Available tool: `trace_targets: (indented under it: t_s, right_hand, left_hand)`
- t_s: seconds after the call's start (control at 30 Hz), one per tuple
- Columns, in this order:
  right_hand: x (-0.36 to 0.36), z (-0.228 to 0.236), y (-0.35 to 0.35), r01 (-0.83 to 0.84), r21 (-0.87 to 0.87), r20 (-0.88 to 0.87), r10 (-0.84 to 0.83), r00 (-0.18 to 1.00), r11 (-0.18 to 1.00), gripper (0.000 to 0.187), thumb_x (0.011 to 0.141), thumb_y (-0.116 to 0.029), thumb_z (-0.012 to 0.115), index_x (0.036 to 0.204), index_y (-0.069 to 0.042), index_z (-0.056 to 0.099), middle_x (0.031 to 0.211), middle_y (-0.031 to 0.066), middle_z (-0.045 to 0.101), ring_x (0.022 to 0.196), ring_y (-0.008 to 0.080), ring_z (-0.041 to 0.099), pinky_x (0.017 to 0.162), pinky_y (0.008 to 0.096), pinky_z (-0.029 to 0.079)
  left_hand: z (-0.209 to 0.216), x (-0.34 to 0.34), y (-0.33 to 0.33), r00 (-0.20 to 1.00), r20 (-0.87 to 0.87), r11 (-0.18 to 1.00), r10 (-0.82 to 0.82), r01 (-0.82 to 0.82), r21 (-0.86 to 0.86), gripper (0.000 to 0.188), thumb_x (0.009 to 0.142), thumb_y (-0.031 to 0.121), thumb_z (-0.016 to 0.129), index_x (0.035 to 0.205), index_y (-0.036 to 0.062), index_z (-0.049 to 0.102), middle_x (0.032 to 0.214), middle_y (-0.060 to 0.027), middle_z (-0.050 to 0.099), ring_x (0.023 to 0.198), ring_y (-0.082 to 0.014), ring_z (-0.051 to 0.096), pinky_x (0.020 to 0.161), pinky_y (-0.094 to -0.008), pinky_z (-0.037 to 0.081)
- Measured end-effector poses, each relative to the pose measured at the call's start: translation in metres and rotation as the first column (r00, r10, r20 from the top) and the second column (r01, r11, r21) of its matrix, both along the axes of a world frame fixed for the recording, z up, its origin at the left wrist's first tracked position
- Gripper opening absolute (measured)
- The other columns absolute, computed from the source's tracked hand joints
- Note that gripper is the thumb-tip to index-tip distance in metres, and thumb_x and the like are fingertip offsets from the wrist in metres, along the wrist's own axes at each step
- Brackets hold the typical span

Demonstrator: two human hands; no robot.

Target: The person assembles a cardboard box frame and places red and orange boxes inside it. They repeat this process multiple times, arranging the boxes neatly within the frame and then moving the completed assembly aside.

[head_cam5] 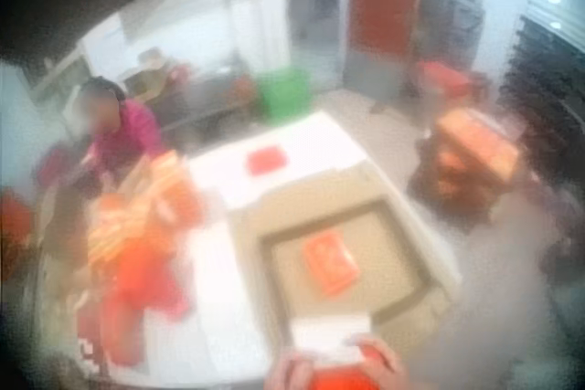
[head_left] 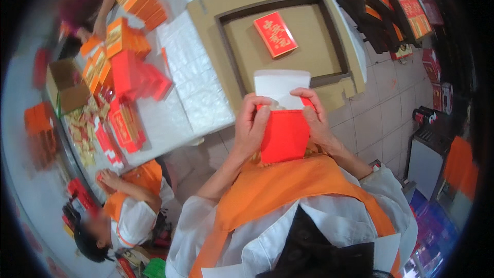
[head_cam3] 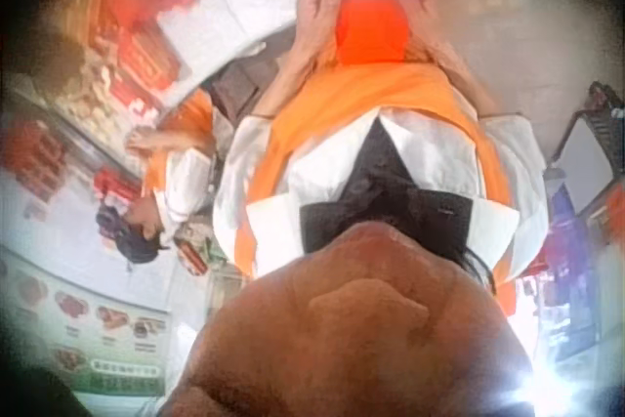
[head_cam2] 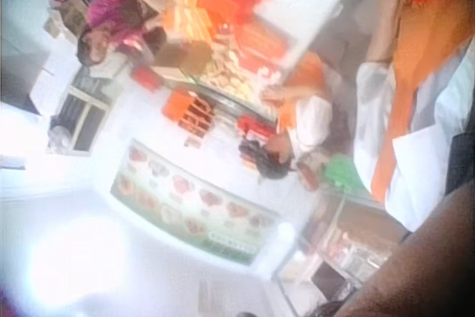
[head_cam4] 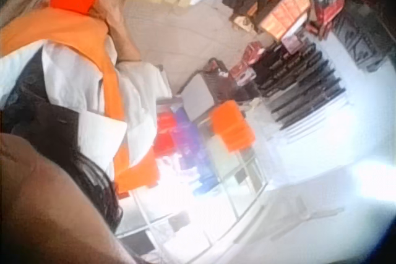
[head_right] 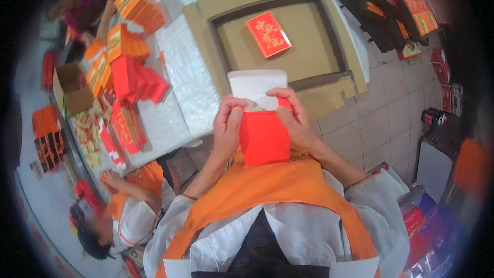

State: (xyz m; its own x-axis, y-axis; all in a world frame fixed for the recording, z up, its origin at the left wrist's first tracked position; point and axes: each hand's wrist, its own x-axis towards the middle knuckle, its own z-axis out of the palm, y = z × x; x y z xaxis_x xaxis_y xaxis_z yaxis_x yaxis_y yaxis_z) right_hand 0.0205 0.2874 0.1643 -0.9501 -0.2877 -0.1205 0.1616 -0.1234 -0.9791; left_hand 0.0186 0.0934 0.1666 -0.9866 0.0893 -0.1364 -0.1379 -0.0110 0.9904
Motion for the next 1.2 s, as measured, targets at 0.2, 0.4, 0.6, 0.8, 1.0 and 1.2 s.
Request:
trace_targets:
  t_s: [0.2,0.4,0.6,0.8,1.0,1.2]
  right_hand:
    - [0.030,-0.003,-0.051,0.338,-0.316,0.062,-0.337,0.940,0.886,0.024,0.097,-0.014,0.045,0.119,-0.004,0.046,0.125,0.0107,0.049,0.116,0.0170,0.046,0.099,0.0308,0.035]
    - [0.032,0.010,-0.064,0.266,-0.429,0.109,-0.243,0.964,0.863,0.022,0.097,-0.014,0.048,0.116,-0.003,0.047,0.120,0.0084,0.050,0.110,0.0140,0.048,0.096,0.0291,0.039]
    - [0.039,0.018,-0.066,0.288,-0.201,0.084,-0.277,0.957,0.936,0.023,0.097,-0.017,0.048,0.116,-0.004,0.048,0.112,0.0051,0.051,0.101,0.0101,0.049,0.090,0.0260,0.041]
    - [0.040,0.028,-0.062,0.267,-0.085,-0.008,-0.269,0.963,0.960,0.018,0.097,-0.016,0.047,0.107,-0.004,0.054,0.108,0.0042,0.054,0.101,0.0094,0.048,0.089,0.0252,0.040]
    - [0.042,0.022,-0.060,0.250,-0.072,-0.043,-0.254,0.966,0.965,0.016,0.096,-0.014,0.046,0.099,-0.003,0.059,0.112,0.0063,0.055,0.106,0.0130,0.049,0.095,0.0276,0.037]
    - [0.049,0.008,-0.053,0.241,-0.061,-0.100,-0.246,0.964,0.969,0.016,0.096,-0.010,0.045,0.097,-0.003,0.059,0.114,0.0085,0.055,0.108,0.0144,0.049,0.095,0.0283,0.037]
  left_hand:
    - [0.000,0.022,-0.017,0.972,-0.169,0.984,0.164,-0.148,0.103,0.008,0.093,0.010,0.049,0.093,0.0017,0.050,0.111,-0.0121,0.054,0.100,-0.0170,0.052,0.090,-0.0286,0.038]
    - [0.013,0.034,-0.025,0.978,-0.068,0.939,0.195,-0.166,0.302,0.019,0.089,0.006,0.056,0.106,0.0010,0.048,0.112,-0.0113,0.056,0.105,-0.0156,0.052,0.092,-0.0294,0.041]
    - [0.026,0.037,-0.027,0.992,-0.056,0.993,0.114,-0.112,0.040,0.020,0.087,0.011,0.065,0.102,0.0020,0.057,0.103,-0.0053,0.059,0.093,-0.0123,0.056,0.081,-0.0260,0.046]
    - [0.025,0.041,-0.024,0.995,-0.012,0.994,0.100,-0.099,0.052,0.018,0.088,0.012,0.063,0.102,0.0021,0.058,0.103,-0.0059,0.060,0.094,-0.0128,0.056,0.083,-0.0263,0.045]
    - [0.011,0.041,-0.024,0.984,-0.127,0.992,0.122,-0.116,0.052,0.014,0.089,0.012,0.061,0.099,0.0020,0.060,0.105,-0.0081,0.060,0.098,-0.0167,0.056,0.086,-0.0280,0.044]
    - [0.001,0.054,-0.024,0.964,-0.238,0.993,0.120,-0.118,0.023,0.009,0.091,0.008,0.056,0.095,0.0021,0.062,0.112,-0.0100,0.060,0.100,-0.0181,0.056,0.088,-0.0287,0.043]
